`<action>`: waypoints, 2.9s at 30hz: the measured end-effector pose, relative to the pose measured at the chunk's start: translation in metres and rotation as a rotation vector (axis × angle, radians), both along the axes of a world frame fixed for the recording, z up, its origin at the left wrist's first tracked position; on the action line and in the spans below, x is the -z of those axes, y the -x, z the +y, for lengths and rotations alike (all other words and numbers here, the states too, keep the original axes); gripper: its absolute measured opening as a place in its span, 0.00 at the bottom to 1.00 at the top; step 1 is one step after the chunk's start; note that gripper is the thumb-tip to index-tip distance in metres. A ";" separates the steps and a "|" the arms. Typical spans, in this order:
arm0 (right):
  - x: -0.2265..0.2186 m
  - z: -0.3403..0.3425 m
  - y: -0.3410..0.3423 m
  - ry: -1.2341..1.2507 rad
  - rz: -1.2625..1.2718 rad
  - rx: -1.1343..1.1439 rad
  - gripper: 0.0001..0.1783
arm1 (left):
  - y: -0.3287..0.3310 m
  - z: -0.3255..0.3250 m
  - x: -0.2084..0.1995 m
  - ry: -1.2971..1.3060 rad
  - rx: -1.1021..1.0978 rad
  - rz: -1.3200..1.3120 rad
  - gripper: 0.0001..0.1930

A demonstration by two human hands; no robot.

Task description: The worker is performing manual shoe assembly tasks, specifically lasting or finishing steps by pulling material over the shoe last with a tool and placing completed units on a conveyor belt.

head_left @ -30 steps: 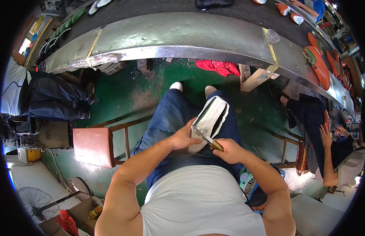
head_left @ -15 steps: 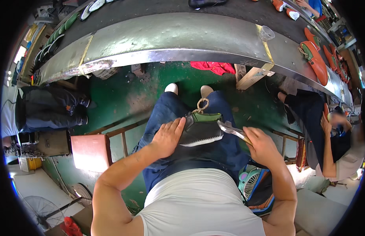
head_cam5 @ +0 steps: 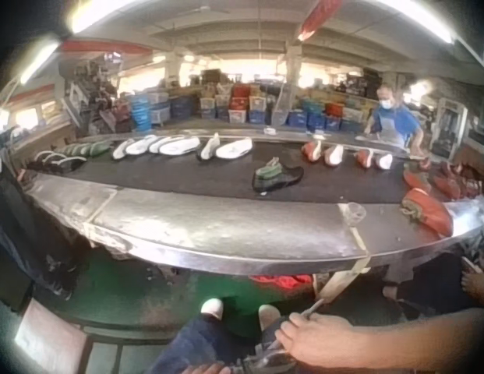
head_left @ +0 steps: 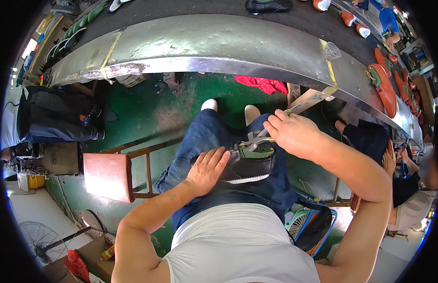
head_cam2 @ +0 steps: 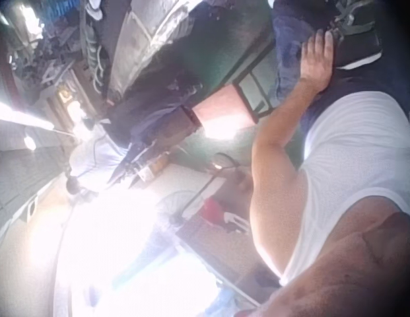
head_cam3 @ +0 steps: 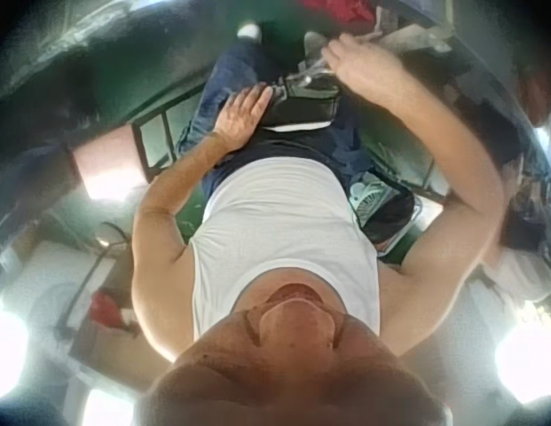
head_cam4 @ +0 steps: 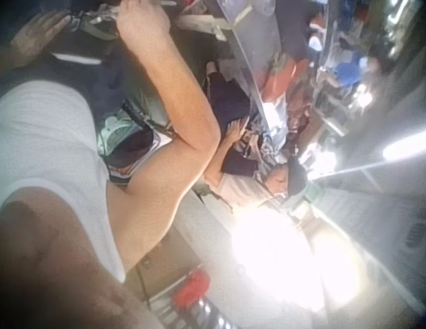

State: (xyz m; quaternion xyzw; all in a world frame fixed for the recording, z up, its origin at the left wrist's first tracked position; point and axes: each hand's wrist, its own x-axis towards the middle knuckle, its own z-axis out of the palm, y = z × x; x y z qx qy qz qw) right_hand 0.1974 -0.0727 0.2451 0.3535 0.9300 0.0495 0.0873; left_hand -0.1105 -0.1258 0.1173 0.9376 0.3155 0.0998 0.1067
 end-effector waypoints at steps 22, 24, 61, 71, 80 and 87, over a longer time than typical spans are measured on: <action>-0.005 -0.016 -0.025 0.009 0.124 0.080 0.17 | -0.006 -0.005 0.005 -0.021 0.039 0.040 0.30; 0.002 -0.011 -0.018 -0.017 0.046 0.043 0.17 | -0.009 -0.008 0.004 -0.017 0.027 0.045 0.30; 0.072 -0.112 0.001 0.861 0.525 0.505 0.16 | -0.043 -0.001 0.036 1.197 -0.238 -0.433 0.54; 0.049 -0.094 0.014 0.869 0.229 0.631 0.14 | -0.035 0.010 0.047 1.359 -0.099 -0.495 0.48; 0.121 -0.144 0.041 0.562 0.785 0.768 0.20 | -0.076 0.011 0.077 1.119 -0.793 -0.643 0.33; 0.087 -0.110 0.013 0.533 0.511 0.743 0.32 | -0.073 0.011 0.058 0.768 -0.642 -0.486 0.26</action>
